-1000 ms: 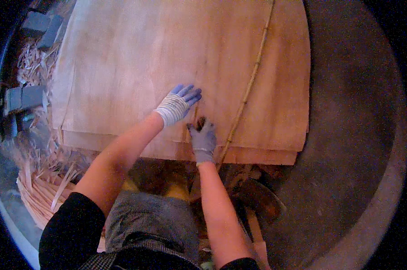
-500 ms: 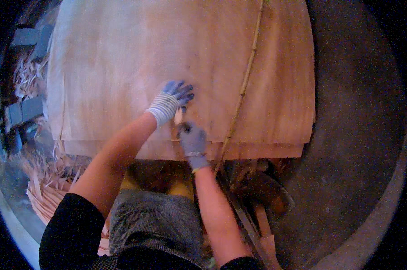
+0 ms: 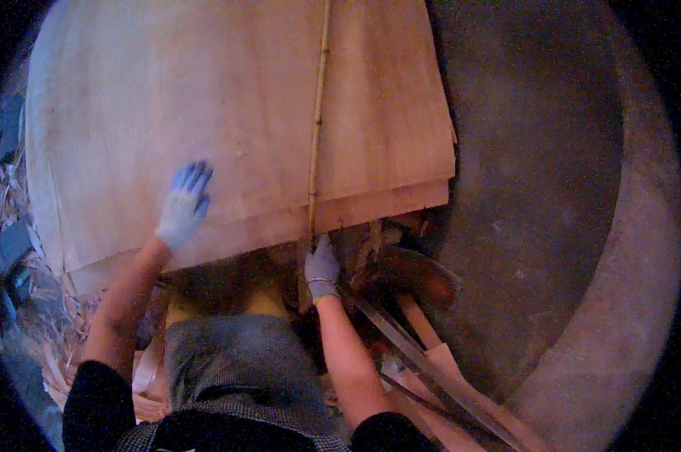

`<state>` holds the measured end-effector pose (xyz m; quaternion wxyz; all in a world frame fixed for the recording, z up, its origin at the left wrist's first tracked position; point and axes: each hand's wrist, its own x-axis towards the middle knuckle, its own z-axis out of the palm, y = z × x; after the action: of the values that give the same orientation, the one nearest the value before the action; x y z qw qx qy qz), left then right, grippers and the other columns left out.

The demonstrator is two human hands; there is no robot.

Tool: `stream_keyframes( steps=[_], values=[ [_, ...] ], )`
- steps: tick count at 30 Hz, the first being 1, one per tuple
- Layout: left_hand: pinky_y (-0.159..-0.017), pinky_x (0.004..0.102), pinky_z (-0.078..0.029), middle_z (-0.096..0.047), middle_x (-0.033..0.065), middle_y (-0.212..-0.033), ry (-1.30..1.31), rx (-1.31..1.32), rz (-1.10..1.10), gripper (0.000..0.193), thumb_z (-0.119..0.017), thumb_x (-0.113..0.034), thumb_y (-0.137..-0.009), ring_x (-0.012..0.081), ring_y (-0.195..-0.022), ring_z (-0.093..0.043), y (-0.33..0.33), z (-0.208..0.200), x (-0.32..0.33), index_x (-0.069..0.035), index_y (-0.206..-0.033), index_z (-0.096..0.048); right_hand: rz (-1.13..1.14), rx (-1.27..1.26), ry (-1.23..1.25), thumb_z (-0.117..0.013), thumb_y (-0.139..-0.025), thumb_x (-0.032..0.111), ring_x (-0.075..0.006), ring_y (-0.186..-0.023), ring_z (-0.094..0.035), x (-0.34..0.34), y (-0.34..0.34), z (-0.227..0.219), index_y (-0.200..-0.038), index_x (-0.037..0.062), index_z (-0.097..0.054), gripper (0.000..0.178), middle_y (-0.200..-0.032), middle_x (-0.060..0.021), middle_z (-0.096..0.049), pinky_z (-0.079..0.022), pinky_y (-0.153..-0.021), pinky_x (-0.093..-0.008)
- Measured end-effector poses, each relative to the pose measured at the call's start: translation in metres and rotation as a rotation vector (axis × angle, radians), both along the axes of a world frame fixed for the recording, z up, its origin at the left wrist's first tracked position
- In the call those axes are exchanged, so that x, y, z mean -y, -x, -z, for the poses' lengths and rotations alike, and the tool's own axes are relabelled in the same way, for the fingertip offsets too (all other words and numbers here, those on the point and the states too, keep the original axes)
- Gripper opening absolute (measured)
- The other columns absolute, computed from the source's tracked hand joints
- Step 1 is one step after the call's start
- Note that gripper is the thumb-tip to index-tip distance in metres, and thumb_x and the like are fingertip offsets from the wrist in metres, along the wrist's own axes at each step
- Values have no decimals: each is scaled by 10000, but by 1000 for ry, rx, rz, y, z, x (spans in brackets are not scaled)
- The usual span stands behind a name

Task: The person selects thin wood veneer sheets from a stack, places them on a metal workbench, and uses a blade to trim and shape the edges, occasionally using a long wooden rod to measure or position the material.

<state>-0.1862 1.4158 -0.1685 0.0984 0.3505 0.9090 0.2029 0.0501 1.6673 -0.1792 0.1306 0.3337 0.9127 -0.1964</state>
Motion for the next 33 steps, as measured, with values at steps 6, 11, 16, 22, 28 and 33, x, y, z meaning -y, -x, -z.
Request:
stream_keyframes(
  steps=[6,11,16,22,28,33],
  values=[
    [-996,476,-262,-433,137,-1230,165,186,31,459,-556,-142,-682,323,-1173,-362,-102,-41,117,-71,-1131,-497,336,-105,297,-581,-809,201,-266,-919,-533,36,14,-18,-1029,-23,-531,318,-1028,-165,-575,-412,-821,-359],
    [-980,470,-265,-456,125,-1198,301,65,-291,470,-580,-169,-682,311,-1143,-386,-137,-43,214,-73,-1134,-493,459,-393,118,-625,-792,254,-220,-741,-557,18,-1,-83,-972,-61,-547,371,-838,-141,-614,-440,-699,-323],
    [-984,486,-223,-445,119,-1215,360,-158,-900,464,-582,-204,-724,305,-1153,-379,-72,-39,294,-69,-1155,-474,553,-407,119,-608,-808,179,-108,-567,-489,48,44,-133,-843,-20,-557,208,-725,-40,-572,-400,-528,-252],
    [-917,432,-303,-541,125,-1096,688,397,-967,302,-537,-226,-759,287,-1038,-485,-3,-33,365,-68,-1016,-541,651,-558,530,-592,-813,122,-107,-449,-443,112,19,-142,-845,25,-504,135,-600,-50,-513,-333,-375,-245],
    [-697,382,-427,-600,90,-727,615,200,-495,153,-498,-103,-717,283,-736,-575,-107,-61,409,-90,-840,-588,686,-411,607,-601,-799,127,-107,-452,-449,181,8,-172,-873,35,-481,169,-595,-49,-501,-358,-360,-249],
    [-843,366,-387,-576,124,-1054,799,482,-772,296,-546,-218,-763,232,-1014,-524,-267,-59,490,-151,-1050,-569,503,-297,529,-571,-829,185,-124,-345,-415,175,0,-136,-778,62,-508,148,-481,-29,-463,-337,-318,-255]
  ],
)
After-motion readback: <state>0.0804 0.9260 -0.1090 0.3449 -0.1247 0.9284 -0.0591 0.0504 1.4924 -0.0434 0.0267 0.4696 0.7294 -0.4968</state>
